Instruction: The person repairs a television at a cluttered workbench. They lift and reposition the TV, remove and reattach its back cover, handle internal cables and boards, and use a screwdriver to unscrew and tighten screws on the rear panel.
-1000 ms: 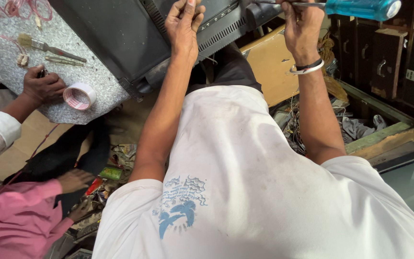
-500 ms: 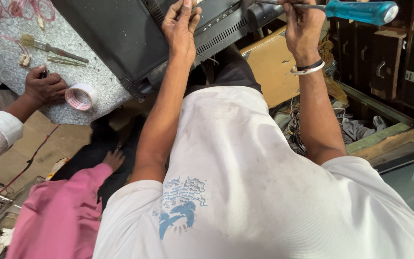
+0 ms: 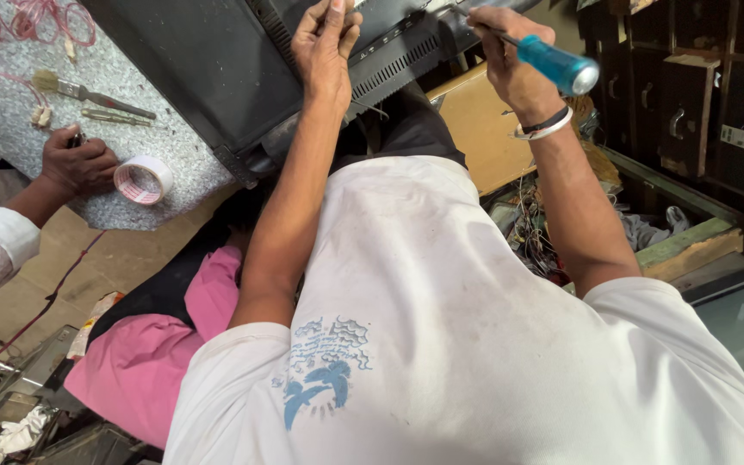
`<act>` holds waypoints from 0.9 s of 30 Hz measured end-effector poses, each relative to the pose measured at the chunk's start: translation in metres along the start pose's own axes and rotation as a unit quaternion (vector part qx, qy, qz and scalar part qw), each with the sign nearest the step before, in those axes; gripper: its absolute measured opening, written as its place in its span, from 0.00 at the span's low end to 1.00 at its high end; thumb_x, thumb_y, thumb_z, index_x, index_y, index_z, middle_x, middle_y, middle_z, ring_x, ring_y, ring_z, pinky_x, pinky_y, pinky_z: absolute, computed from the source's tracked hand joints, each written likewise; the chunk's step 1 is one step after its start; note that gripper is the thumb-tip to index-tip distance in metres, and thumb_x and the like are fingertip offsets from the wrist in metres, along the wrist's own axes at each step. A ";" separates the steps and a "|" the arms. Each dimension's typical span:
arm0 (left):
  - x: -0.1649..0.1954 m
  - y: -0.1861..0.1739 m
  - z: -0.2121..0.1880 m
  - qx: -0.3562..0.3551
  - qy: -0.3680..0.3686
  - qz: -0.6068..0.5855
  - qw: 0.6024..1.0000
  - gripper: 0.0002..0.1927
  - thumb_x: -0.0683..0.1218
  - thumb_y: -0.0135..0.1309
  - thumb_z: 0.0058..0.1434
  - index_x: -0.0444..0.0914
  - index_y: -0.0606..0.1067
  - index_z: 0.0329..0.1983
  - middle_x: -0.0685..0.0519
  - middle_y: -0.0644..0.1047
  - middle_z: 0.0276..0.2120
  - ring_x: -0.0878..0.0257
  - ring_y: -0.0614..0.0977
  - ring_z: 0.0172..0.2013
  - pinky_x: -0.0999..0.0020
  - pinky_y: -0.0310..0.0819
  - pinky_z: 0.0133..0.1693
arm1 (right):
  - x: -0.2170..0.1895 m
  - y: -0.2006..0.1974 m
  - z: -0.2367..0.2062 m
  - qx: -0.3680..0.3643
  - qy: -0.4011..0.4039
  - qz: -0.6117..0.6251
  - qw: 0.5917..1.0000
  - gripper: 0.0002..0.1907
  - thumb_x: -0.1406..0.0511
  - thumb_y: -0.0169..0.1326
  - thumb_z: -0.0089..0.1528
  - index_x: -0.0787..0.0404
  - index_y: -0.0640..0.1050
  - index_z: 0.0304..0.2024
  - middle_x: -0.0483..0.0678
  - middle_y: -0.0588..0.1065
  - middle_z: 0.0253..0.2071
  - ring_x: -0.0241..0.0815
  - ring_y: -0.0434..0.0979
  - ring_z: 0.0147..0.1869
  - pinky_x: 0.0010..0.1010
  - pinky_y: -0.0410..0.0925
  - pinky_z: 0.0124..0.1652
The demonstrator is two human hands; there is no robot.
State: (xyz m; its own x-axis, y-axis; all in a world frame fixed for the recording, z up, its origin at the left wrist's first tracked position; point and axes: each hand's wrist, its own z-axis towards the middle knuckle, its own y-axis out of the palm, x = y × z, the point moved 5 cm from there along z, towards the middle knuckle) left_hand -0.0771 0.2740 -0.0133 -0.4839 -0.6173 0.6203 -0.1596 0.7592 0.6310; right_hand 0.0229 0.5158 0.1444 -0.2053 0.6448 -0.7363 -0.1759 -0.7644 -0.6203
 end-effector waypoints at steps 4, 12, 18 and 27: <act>0.003 0.000 0.000 0.008 0.003 0.006 1.000 0.12 0.45 0.63 0.66 0.32 0.79 0.46 0.49 0.83 0.39 0.63 0.86 0.37 0.72 0.84 0.40 | 0.013 -0.001 -0.003 0.026 0.054 0.011 0.998 0.08 0.78 0.58 0.74 0.64 0.78 0.54 0.51 0.81 0.43 0.40 0.82 0.42 0.29 0.72 0.40; 0.009 -0.008 -0.001 0.028 0.001 0.011 1.000 0.12 0.44 0.64 0.64 0.32 0.80 0.46 0.49 0.83 0.39 0.63 0.86 0.37 0.73 0.84 0.39 | 0.049 0.019 -0.015 0.155 0.002 -0.016 0.988 0.03 0.74 0.60 0.73 0.65 0.78 0.45 0.48 0.80 0.35 0.38 0.80 0.36 0.28 0.71 0.35; 0.011 -0.001 -0.004 0.030 -0.002 -0.006 1.000 0.11 0.44 0.63 0.64 0.32 0.80 0.45 0.47 0.84 0.39 0.63 0.86 0.36 0.73 0.84 0.38 | 0.053 0.016 -0.018 0.233 0.085 -0.061 0.967 0.06 0.69 0.64 0.71 0.66 0.80 0.42 0.47 0.79 0.29 0.35 0.75 0.30 0.27 0.67 0.31; 0.003 0.021 -0.010 -0.101 -0.108 -0.172 0.974 0.11 0.43 0.58 0.70 0.35 0.79 0.53 0.48 0.83 0.49 0.60 0.85 0.48 0.70 0.83 0.49 | -0.021 0.009 0.010 0.172 0.082 0.303 0.934 0.11 0.67 0.55 0.78 0.65 0.75 0.60 0.54 0.81 0.53 0.41 0.82 0.54 0.29 0.77 0.51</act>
State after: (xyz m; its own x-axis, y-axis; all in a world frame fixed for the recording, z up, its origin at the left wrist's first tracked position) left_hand -0.0734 0.2859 0.0066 -0.6045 -0.7538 0.2576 -0.1814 0.4451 0.8769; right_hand 0.0162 0.4961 0.1568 -0.2222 0.0632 -0.9729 -0.3797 -0.9247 0.0267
